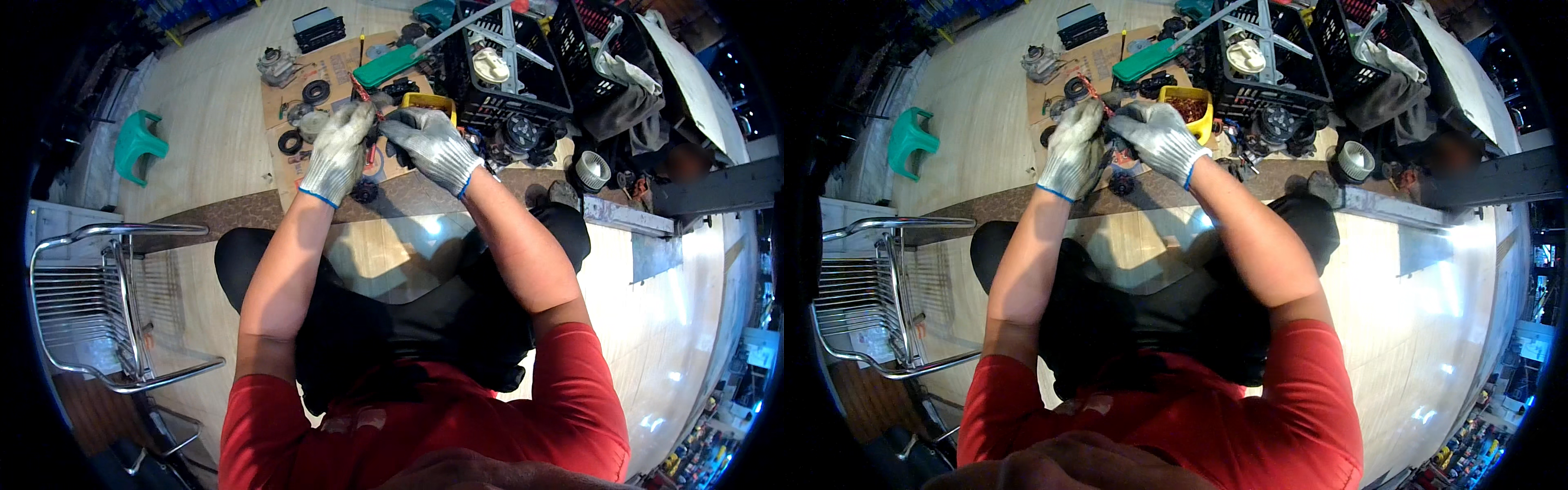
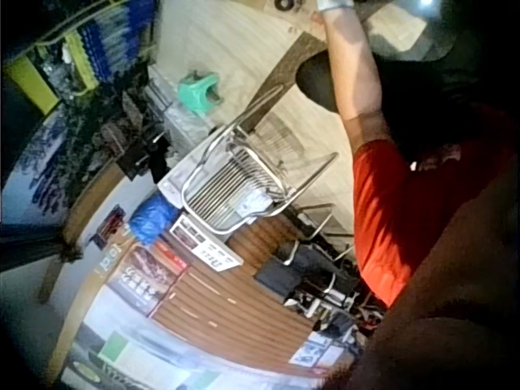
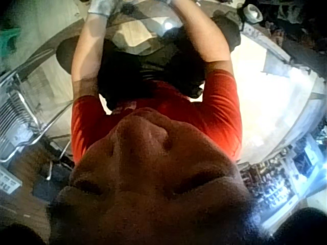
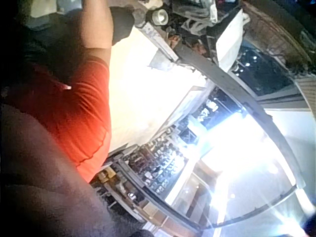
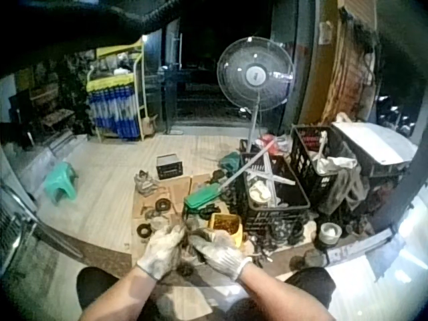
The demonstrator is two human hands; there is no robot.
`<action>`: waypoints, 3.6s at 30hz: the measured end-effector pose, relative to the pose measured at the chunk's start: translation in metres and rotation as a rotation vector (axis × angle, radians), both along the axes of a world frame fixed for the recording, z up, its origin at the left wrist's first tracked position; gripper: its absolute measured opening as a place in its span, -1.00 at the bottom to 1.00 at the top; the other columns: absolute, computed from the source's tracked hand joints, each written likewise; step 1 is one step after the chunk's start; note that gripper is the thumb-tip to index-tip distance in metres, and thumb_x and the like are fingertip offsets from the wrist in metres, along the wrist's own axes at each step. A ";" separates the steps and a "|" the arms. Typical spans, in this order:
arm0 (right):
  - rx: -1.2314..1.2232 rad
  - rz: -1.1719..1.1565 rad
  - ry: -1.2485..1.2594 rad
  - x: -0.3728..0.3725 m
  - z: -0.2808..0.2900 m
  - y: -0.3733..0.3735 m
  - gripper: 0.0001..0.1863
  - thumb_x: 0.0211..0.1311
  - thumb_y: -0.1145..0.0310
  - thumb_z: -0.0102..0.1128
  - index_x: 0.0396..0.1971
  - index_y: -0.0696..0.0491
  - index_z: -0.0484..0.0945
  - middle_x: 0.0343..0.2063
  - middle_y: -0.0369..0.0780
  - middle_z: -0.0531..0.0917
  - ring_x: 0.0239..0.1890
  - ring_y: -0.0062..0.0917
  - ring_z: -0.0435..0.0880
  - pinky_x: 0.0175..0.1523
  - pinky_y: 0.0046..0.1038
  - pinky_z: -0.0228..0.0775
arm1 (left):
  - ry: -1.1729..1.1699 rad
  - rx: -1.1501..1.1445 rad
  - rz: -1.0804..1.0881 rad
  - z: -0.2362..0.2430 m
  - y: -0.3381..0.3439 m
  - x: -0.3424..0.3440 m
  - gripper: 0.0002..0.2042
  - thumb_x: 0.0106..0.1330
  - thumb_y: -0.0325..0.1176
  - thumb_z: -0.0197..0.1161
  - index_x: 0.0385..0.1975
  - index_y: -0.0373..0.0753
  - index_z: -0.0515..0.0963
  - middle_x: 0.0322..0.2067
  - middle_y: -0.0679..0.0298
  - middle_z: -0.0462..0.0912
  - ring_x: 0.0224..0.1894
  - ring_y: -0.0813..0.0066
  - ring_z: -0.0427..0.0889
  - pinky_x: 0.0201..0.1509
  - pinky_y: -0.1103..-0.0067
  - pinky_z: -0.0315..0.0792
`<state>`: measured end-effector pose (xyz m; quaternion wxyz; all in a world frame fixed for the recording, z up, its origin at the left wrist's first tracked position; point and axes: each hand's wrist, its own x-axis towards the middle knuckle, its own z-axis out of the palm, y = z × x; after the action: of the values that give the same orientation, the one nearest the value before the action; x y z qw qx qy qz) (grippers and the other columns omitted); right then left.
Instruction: The person, wearing gloves, works on an alternator by hand, picking up and placing small copper components into the assembly while sitting on the floor.
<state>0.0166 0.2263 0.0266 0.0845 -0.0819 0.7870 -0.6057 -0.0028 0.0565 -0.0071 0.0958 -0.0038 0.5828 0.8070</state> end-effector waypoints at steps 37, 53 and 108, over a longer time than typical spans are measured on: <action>0.626 0.041 0.303 0.004 0.008 0.017 -0.68 0.27 0.18 0.17 -0.18 0.14 0.63 -0.28 0.03 0.67 -0.21 -0.07 0.65 -0.12 -0.19 0.49 | 0.632 -1.250 -0.040 0.023 -0.008 0.005 -0.76 0.37 -0.23 0.14 -0.27 -0.29 0.61 -0.30 0.05 0.66 -0.24 0.06 0.65 -0.15 0.32 0.48; 0.838 0.152 0.476 -0.010 -0.001 0.033 -0.84 0.23 0.32 0.14 -0.27 -0.02 0.65 -0.30 -0.13 0.69 -0.20 -0.16 0.68 -0.13 -0.21 0.54 | 0.900 -1.452 -0.371 0.024 -0.012 0.018 -0.83 0.28 -0.26 0.14 -0.39 -0.21 0.56 -0.41 0.04 0.64 -0.25 0.04 0.66 -0.21 0.26 0.50; 0.724 0.072 0.550 -0.004 -0.005 0.024 -0.70 0.29 0.14 0.11 -0.19 0.00 0.68 -0.18 -0.16 0.68 -0.11 -0.23 0.67 -0.06 -0.26 0.52 | 0.927 -1.285 0.036 0.015 -0.009 0.016 -0.78 0.32 -0.20 0.23 -0.27 -0.24 0.61 -0.32 0.02 0.67 -0.28 0.01 0.66 -0.20 0.27 0.53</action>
<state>0.0129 0.2506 0.0217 -0.0833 -0.2323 0.9379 -0.2440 0.0131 0.0477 0.0081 -0.1907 0.2688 0.9149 0.2332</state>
